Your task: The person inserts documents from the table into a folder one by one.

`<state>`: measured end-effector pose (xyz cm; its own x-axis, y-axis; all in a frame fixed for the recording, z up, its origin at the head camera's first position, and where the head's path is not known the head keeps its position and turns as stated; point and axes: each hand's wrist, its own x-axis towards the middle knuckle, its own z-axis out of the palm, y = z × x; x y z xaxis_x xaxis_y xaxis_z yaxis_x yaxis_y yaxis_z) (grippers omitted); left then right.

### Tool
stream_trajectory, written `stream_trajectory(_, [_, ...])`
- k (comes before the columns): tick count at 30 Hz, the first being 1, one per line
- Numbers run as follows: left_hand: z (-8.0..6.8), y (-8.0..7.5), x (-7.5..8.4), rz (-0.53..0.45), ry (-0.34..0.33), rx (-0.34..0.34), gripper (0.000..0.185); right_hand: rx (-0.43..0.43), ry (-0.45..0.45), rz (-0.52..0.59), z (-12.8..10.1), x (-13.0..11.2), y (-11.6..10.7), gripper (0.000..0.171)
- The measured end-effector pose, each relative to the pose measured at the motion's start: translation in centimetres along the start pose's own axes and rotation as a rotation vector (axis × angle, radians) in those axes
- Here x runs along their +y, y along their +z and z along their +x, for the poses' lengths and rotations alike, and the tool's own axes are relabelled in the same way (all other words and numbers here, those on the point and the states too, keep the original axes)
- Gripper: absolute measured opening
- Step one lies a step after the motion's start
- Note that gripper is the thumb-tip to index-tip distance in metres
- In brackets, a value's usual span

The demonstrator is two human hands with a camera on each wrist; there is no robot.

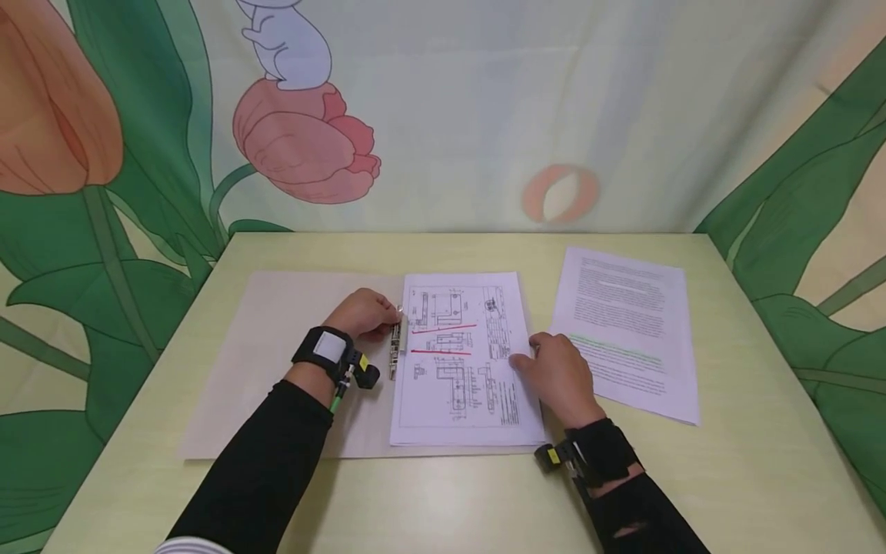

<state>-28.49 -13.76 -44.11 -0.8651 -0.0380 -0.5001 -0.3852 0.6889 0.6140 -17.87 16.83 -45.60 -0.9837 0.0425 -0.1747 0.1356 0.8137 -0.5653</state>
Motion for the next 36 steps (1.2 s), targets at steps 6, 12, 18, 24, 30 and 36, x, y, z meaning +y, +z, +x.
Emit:
stream_trajectory(6, [0.0, -0.1, 0.1, -0.009, 0.001, 0.004, 0.015, 0.039, -0.022, -0.026, 0.5, -0.5, 0.4, 0.045])
stream_trajectory(12, [0.1, 0.1, 0.1, -0.009, 0.028, -0.001, 0.015, 0.047, -0.042, -0.066, 0.4, -0.4, 0.3, 0.043])
stream_trajectory(18, [0.4, 0.4, -0.2, 0.010, 0.048, -0.004, 0.017, 0.045, -0.060, -0.076, 0.2, -0.5, 0.4, 0.038])
stream_trajectory(24, [0.2, 0.5, -0.2, 0.007, 0.040, -0.002, 0.016, 0.048, -0.035, -0.105, 0.0, -0.6, 0.5, 0.050])
stream_trajectory(30, [0.0, 0.5, 0.0, 0.009, 0.037, -0.005, 0.015, 0.076, -0.006, -0.053, -0.1, 0.1, -0.1, 0.050])
stream_trajectory(36, [0.1, 0.2, -0.2, -0.003, 0.031, -0.002, 0.015, 0.143, 0.015, -0.096, -0.1, 2.3, -1.8, 0.057])
